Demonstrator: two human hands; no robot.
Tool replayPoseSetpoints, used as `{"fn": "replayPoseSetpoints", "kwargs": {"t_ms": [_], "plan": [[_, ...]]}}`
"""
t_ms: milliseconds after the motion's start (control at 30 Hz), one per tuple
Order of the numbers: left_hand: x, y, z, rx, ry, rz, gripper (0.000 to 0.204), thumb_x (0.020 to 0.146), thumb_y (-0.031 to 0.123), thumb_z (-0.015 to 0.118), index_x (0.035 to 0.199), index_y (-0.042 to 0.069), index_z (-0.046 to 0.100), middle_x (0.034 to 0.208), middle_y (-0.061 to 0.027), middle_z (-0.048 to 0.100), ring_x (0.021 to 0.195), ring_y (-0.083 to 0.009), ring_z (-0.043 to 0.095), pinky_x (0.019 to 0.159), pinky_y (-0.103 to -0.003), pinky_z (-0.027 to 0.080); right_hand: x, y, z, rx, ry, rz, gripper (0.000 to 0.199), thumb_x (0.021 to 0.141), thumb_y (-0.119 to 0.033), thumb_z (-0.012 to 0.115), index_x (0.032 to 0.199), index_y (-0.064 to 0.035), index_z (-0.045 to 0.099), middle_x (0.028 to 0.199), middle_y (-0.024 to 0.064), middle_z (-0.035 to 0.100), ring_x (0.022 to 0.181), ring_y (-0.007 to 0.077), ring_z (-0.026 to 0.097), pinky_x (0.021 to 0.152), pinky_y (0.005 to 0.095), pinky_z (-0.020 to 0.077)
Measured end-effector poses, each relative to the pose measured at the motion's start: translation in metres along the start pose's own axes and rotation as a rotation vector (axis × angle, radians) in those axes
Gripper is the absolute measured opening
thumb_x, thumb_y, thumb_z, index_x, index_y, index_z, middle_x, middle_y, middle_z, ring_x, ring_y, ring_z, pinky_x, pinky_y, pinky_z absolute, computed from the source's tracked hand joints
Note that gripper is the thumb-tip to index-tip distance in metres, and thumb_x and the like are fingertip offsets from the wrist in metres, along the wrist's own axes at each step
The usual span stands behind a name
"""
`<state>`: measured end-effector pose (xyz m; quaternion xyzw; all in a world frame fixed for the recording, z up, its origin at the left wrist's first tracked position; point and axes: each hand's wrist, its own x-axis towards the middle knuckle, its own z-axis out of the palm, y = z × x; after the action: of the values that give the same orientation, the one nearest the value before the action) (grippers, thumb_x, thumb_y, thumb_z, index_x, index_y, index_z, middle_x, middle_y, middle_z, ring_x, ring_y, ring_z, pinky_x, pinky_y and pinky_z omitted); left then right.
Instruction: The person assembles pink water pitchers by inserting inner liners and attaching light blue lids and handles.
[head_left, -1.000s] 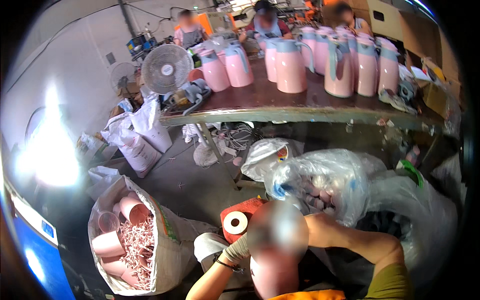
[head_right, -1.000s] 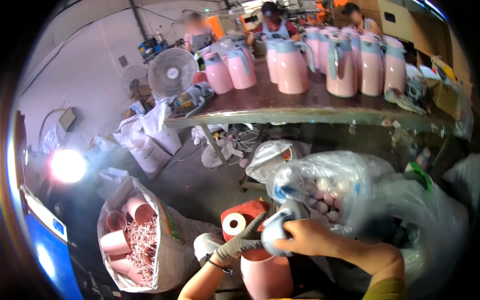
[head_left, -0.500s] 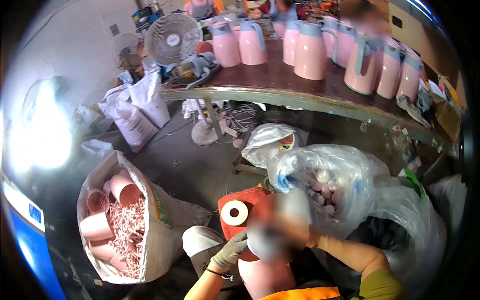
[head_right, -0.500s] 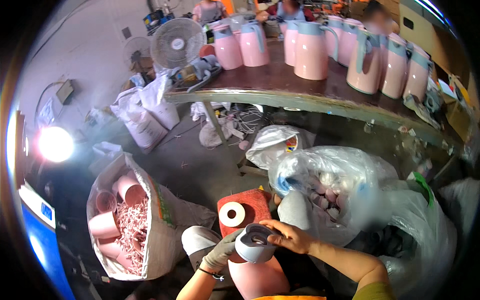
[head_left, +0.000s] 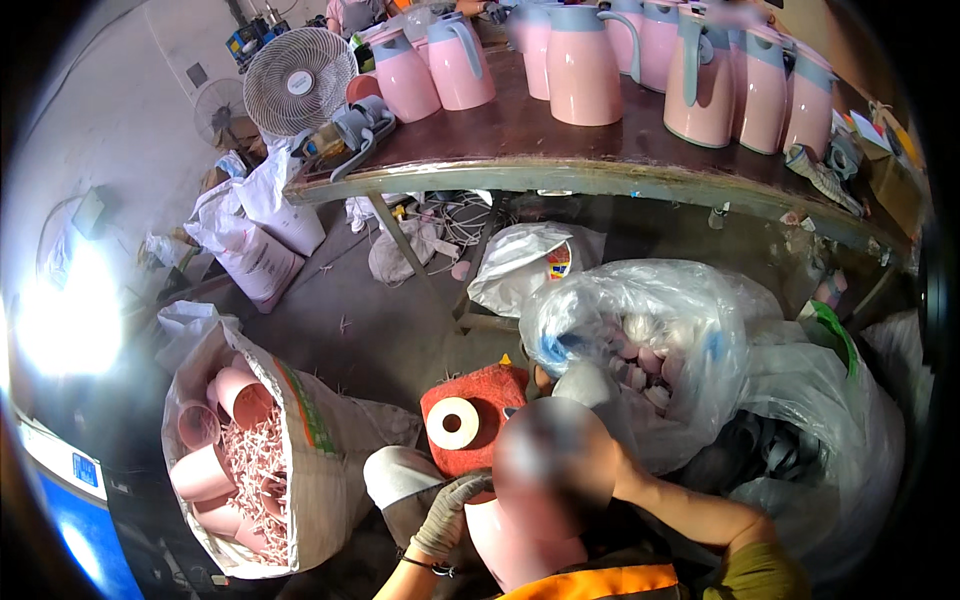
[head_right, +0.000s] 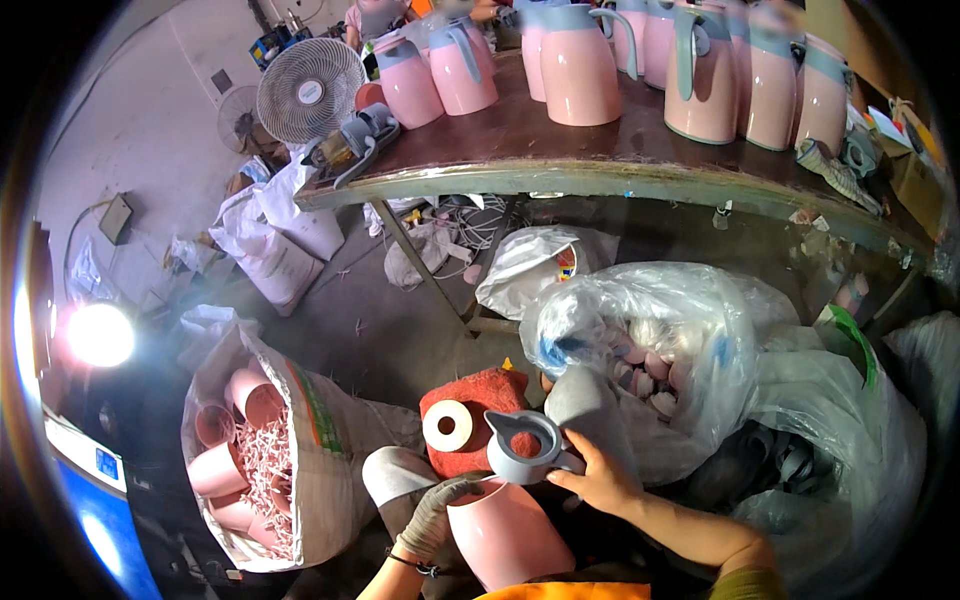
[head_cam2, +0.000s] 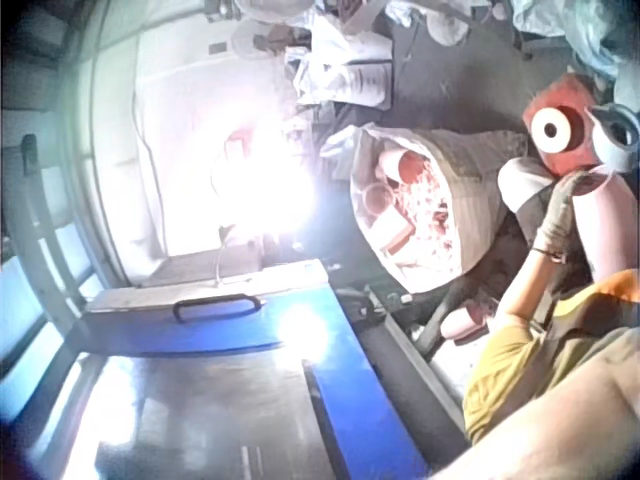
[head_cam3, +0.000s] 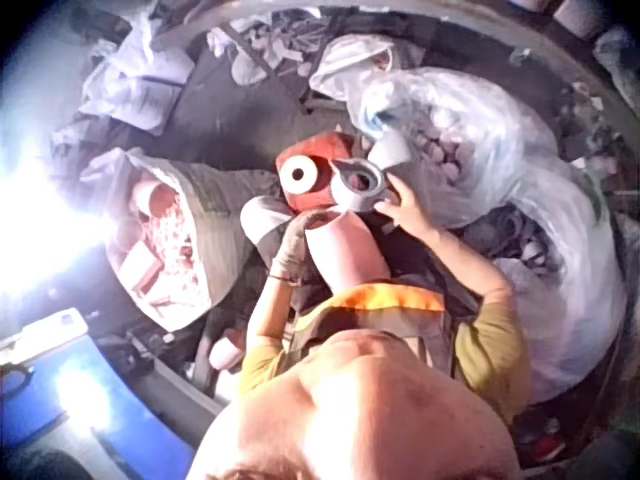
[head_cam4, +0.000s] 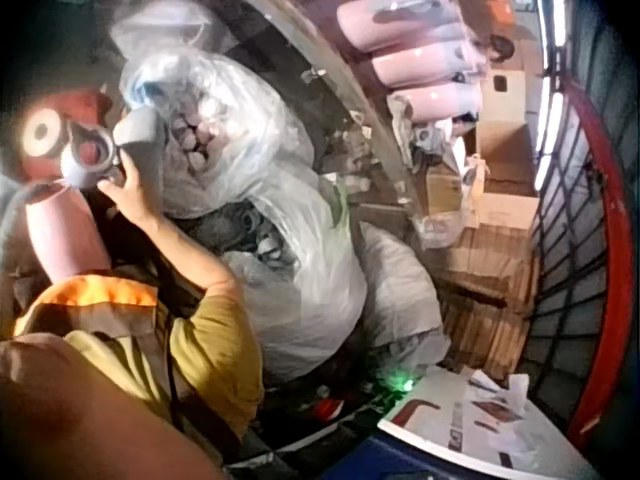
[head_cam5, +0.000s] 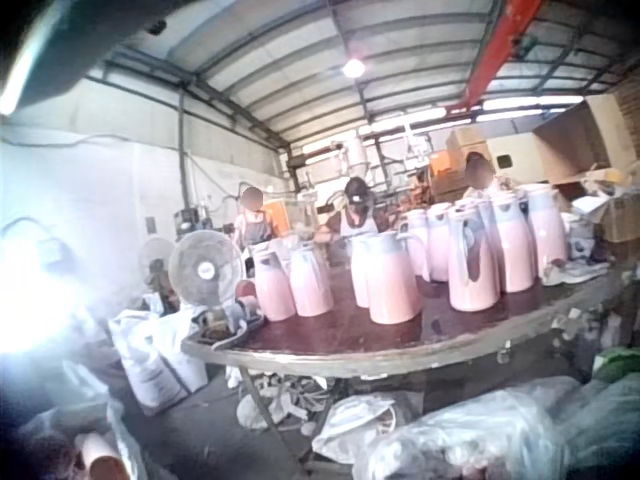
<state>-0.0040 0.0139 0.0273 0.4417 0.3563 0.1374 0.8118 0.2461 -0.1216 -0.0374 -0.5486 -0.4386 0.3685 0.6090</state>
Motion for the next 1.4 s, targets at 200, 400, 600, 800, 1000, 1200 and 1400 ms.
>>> {"fn": "replayPoseSetpoints", "kwargs": {"t_ms": [200,400,600,800,1000,1200,1400], "plan": [[-0.001,0.002,0.006,0.110,0.228,0.057,0.041,0.097,0.036,0.056,0.111,-0.001,0.069,0.078,0.0033,0.060,0.070,-0.0048,0.049,0.064,-0.020,0.041,0.004,-0.034,-0.013,0.324,0.145,0.257,0.052,0.087,-0.013,0.068,0.133,0.0015,0.050,0.090,0.0016,0.059,0.075,0.0077,0.053,0.068,0.0230,0.0436],[-0.003,0.016,0.023,0.212,0.075,0.190,0.039,0.094,0.034,0.060,0.109,-0.002,0.067,0.087,0.0017,0.062,0.080,-0.0064,0.051,0.076,-0.020,0.042,-0.004,-0.027,-0.025,0.573,0.225,0.397,0.036,0.092,-0.019,0.065,0.123,-0.0030,0.058,0.074,-0.0033,0.052,0.063,0.0050,0.046,0.059,0.0215,0.0374],[-0.014,0.028,0.000,0.129,-0.110,0.001,0.019,0.090,0.014,0.062,0.105,0.002,0.064,0.106,-0.0023,0.064,0.103,-0.0123,0.056,0.095,-0.027,0.042,-0.006,-0.031,-0.019,0.605,0.201,0.405,0.029,0.092,-0.021,0.066,0.115,-0.0044,0.060,0.073,-0.0039,0.051,0.062,0.0045,0.046,0.058,0.0210,0.0376],[0.006,0.031,-0.012,0.061,-0.204,-0.038,0.023,0.087,0.012,0.067,0.109,0.003,0.065,0.107,0.0007,0.064,0.102,-0.0101,0.057,0.094,-0.026,0.042,-0.001,-0.026,-0.016,0.601,0.173,0.421,0.030,0.091,-0.022,0.066,0.115,-0.0045,0.060,0.072,-0.0038,0.051,0.059,0.0040,0.046,0.054,0.0215,0.0377],[0.033,0.047,-0.006,0.174,-0.316,-0.111,0.022,0.085,0.005,0.069,0.108,0.004,0.065,0.108,0.0009,0.064,0.102,-0.0099,0.057,0.091,-0.025,0.043,-0.004,-0.013,-0.025,0.516,0.161,0.427,0.029,0.093,-0.022,0.062,0.114,-0.0014,0.058,0.073,-0.0020,0.052,0.059,0.0064,0.049,0.054,0.0232,0.0409],[0.052,0.048,-0.004,0.500,-0.481,-0.052,0.020,0.086,0.016,0.071,0.103,0.007,0.064,0.095,0.0048,0.061,0.093,-0.0056,0.054,0.085,-0.023,0.043,-0.006,-0.009,-0.021,0.578,0.160,0.413,0.040,0.092,-0.019,0.064,0.127,-0.0013,0.054,0.078,-0.0009,0.053,0.061,0.0071,0.048,0.054,0.0252,0.0410],[0.041,0.040,0.004,0.030,-0.475,-0.110,0.024,0.089,0.008,0.064,0.113,0.004,0.062,0.111,-0.0012,0.063,0.103,-0.0115,0.057,0.092,-0.026,0.044,-0.006,-0.016,-0.027,0.662,0.166,0.444,0.034,0.091,-0.016,0.065,0.121,-0.0034,0.055,0.078,-0.0019,0.051,0.059,0.0058,0.045,0.054,0.0235,0.0378]]}}
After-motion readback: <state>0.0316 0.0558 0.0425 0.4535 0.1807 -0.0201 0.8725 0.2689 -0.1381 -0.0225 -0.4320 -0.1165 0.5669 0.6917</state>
